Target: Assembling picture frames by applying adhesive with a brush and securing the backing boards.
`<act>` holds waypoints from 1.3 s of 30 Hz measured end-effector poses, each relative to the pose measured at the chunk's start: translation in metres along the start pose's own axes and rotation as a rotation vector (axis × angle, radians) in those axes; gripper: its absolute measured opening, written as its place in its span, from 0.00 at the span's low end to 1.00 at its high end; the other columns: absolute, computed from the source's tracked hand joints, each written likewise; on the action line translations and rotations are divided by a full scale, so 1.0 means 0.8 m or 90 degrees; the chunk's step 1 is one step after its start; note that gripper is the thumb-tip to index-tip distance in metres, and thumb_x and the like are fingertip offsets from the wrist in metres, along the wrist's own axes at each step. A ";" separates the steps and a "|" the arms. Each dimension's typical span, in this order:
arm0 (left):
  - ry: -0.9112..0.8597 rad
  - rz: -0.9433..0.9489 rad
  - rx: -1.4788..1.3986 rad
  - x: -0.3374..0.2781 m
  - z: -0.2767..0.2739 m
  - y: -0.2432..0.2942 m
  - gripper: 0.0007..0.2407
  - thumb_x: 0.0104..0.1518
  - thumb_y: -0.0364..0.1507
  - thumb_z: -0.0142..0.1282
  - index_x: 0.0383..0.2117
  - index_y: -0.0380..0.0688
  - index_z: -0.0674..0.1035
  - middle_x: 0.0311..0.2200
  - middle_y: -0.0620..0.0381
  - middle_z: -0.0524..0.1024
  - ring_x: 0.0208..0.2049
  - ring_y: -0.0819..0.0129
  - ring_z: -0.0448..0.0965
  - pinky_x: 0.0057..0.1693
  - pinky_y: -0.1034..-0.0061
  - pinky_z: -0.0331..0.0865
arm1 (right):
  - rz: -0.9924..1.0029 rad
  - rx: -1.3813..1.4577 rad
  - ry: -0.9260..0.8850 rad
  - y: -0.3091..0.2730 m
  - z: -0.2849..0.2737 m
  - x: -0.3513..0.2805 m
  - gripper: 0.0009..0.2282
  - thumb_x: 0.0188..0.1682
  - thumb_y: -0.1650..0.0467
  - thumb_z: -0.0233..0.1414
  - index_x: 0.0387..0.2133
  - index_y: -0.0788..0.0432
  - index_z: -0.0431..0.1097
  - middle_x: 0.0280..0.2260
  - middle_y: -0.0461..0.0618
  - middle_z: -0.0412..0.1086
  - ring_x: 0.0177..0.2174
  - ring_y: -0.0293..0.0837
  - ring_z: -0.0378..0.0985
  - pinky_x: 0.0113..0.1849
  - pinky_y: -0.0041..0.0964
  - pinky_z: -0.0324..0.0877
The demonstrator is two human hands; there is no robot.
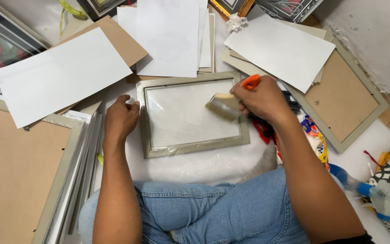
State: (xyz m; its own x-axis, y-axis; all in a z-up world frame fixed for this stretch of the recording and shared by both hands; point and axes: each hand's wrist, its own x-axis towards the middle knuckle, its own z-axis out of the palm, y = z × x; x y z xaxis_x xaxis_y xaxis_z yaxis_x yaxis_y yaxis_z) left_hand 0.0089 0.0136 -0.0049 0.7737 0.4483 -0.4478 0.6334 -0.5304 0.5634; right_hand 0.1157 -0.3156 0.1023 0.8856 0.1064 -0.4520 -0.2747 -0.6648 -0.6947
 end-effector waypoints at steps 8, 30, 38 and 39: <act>-0.042 -0.006 0.026 0.004 0.005 -0.011 0.25 0.58 0.38 0.57 0.58 0.32 0.74 0.43 0.37 0.82 0.49 0.41 0.80 0.52 0.49 0.73 | -0.108 -0.074 0.039 0.023 0.023 0.020 0.10 0.49 0.64 0.54 0.33 0.59 0.78 0.17 0.54 0.75 0.19 0.46 0.81 0.25 0.35 0.74; -0.146 0.017 0.011 0.035 0.025 -0.028 0.16 0.58 0.31 0.59 0.45 0.28 0.75 0.41 0.31 0.79 0.47 0.36 0.81 0.49 0.48 0.76 | -0.128 0.301 -0.020 -0.038 0.186 0.025 0.10 0.52 0.70 0.53 0.39 0.68 0.72 0.19 0.63 0.74 0.18 0.48 0.82 0.25 0.37 0.79; -0.178 0.015 0.028 0.019 0.011 -0.007 0.19 0.56 0.31 0.60 0.48 0.25 0.73 0.43 0.27 0.77 0.49 0.32 0.79 0.52 0.44 0.73 | -0.097 0.354 0.047 -0.027 0.205 0.002 0.09 0.51 0.71 0.53 0.38 0.67 0.72 0.18 0.65 0.73 0.17 0.48 0.81 0.23 0.35 0.79; -0.178 0.004 0.033 0.016 0.004 -0.005 0.21 0.56 0.32 0.62 0.48 0.25 0.73 0.45 0.25 0.77 0.51 0.30 0.77 0.54 0.43 0.72 | -0.097 0.344 0.020 -0.027 0.208 0.003 0.10 0.52 0.70 0.54 0.40 0.67 0.72 0.19 0.66 0.74 0.18 0.49 0.82 0.24 0.35 0.79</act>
State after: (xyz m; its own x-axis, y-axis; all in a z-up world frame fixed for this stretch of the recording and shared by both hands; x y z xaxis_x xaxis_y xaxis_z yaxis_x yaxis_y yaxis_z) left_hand 0.0166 0.0195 -0.0149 0.7474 0.2325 -0.6224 0.6226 -0.5721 0.5339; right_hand 0.0610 -0.1780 0.0230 0.9387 0.1438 -0.3134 -0.2888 -0.1687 -0.9424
